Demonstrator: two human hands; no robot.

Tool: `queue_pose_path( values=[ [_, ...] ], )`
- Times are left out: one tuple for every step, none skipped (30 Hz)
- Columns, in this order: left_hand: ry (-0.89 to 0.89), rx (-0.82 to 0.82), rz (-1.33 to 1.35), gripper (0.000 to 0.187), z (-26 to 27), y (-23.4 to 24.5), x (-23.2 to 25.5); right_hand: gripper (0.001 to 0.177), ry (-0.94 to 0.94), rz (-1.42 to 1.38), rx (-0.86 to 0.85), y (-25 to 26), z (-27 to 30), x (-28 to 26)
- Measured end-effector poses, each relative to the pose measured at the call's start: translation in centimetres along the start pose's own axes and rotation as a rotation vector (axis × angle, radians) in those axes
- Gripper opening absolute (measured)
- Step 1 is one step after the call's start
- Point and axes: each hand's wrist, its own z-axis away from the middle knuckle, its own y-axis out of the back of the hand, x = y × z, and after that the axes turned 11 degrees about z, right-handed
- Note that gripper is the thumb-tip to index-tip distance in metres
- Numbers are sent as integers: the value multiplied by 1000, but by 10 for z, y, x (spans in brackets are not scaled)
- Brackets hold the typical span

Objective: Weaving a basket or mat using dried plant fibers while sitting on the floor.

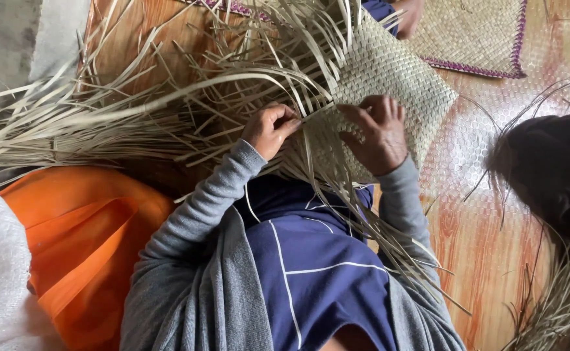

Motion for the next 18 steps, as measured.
queue_pose_path(
  values=[
    [-25, -15, -30, 5, 0, 1, 1, 64, 35, 45, -8, -5, -4, -3],
    [-50, -30, -61, 3, 0, 3, 2, 68, 69, 89, -17, -11, -9, -6],
    [-49, -29, -63, 3, -1, 4, 0, 68, 69, 87, -16, -8, -16, -16],
    [-65, -31, -108, 4, -1, 4, -2, 50, 136, -4, 17, -5, -23, -26],
    [-81, -34, -152, 6, -2, 4, -3, 33, 202, -95, 51, -2, -30, -36],
    [-81, -34, -152, 6, -1, 6, 0, 33, 203, -94, 51, -3, -26, -37],
    [-78, -53, -115, 6, 0, 8, 3, 23, -78, -786, -136, -4, -22, -38],
    [-76, -70, -78, 8, 1, 10, 6, 18, -380, -1468, -327, -6, -19, -40],
    [-78, -68, -79, 8, 0, 10, 1, 18, -377, -1467, -328, 1, -14, -26],
    [-55, -75, -70, 8, 0, 10, -4, 8, -148, -1077, -46, 8, -9, -13],
    [-32, -82, -62, 9, 1, 10, -10, 15, 69, -667, 216, 14, -4, -1],
    [-33, -82, -60, 9, 0, 9, -9, 15, 70, -666, 215, 15, 1, 19],
    [-41, -67, -50, 9, 0, 8, -8, 23, 16, -923, 403, 16, 6, 38],
    [-48, -51, -39, 8, 1, 7, -7, 32, -46, -1179, 589, 17, 12, 57],
    [-49, -50, -35, 8, 1, 3, -6, 32, -45, -1177, 586, 22, 2, 48],
    [61, -38, 182, 4, 2, 1, -5, 15, -7, -1032, 457, 25, -8, 38],
    [171, -26, 399, 3, 2, -2, -3, 12, 29, -885, 330, 29, -18, 29],
    [171, -25, 397, 3, 1, 0, 0, 12, 30, -888, 330, 17, -21, 15]
  ],
)
